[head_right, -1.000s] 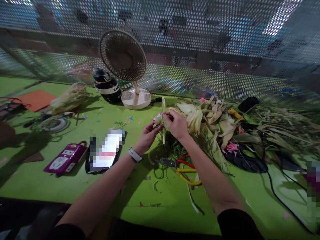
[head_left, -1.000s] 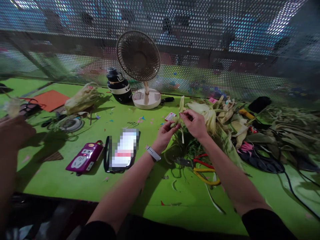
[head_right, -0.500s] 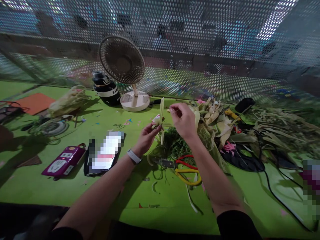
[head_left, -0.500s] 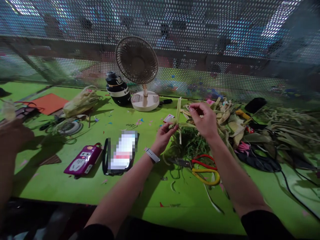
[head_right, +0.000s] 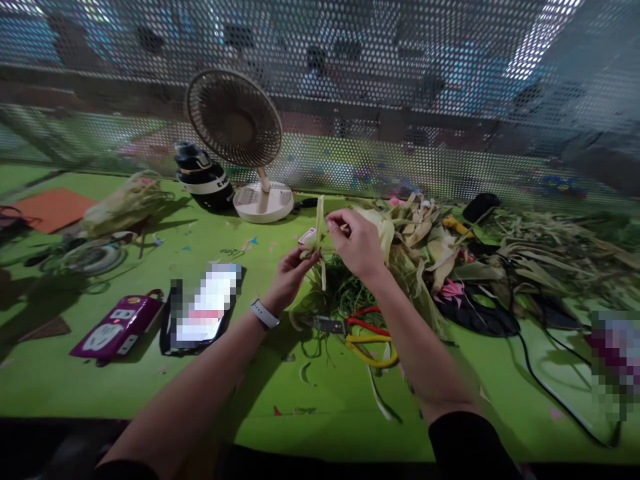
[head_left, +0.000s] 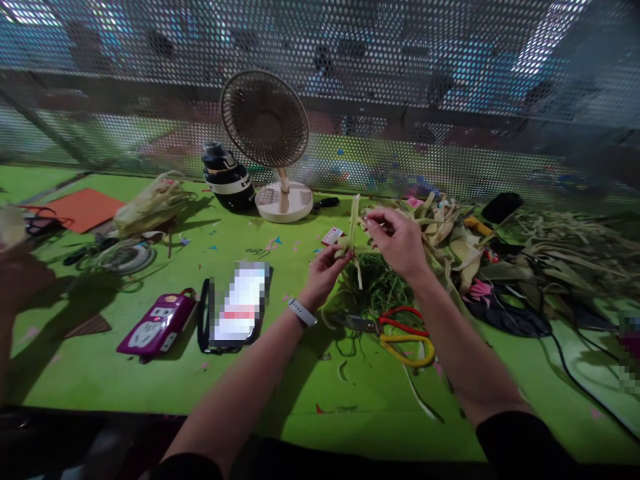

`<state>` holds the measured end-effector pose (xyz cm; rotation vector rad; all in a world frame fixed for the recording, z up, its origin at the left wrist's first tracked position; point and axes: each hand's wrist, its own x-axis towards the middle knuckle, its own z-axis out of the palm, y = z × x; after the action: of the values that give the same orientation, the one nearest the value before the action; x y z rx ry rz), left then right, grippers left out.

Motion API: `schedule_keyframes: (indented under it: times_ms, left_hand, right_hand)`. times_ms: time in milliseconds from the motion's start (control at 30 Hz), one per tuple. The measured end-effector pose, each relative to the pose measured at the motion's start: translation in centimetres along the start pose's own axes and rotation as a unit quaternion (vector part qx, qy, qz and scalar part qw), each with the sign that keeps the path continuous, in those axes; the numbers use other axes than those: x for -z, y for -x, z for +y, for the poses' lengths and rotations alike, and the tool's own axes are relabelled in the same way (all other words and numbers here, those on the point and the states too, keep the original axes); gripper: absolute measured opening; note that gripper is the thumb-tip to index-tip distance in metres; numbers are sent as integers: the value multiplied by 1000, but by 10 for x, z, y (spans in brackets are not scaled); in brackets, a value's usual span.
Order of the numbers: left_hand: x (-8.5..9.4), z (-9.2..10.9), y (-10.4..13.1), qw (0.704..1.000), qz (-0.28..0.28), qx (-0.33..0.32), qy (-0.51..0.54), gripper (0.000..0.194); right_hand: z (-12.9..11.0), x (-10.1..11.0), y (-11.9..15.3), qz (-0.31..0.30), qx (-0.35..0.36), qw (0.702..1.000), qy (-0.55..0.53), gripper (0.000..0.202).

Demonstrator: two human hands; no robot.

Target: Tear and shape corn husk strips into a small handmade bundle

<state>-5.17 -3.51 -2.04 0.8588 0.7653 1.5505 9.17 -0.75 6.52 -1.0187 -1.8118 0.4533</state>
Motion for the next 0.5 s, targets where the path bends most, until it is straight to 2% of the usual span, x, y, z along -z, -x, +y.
schedule_keyframes:
  times_ms: [100,167,300,433,500]
  left_hand:
    - [-2,0,2,1000,0,2,-18,27]
    - [-2,-1,2,1000,-6,-2,-27,28]
    - [0,-6,1,998,-11,-23,-49,27]
    - [4,-9,0,987,-26,-68,-143,17]
    - [5,-9,0,979,-36,-94,-176,19]
  right_hand:
    - [-1,-6,3,-56,-41,997,-41,26]
    - [-2,-9,4,-85,-44,995,-30,29]
    - [-4,-14,6,-104,-15,991,86,28]
    - [-4,-19,8,-128,-10,978,167,32]
    - [-4,-21,9,-133,-22,973,189,37]
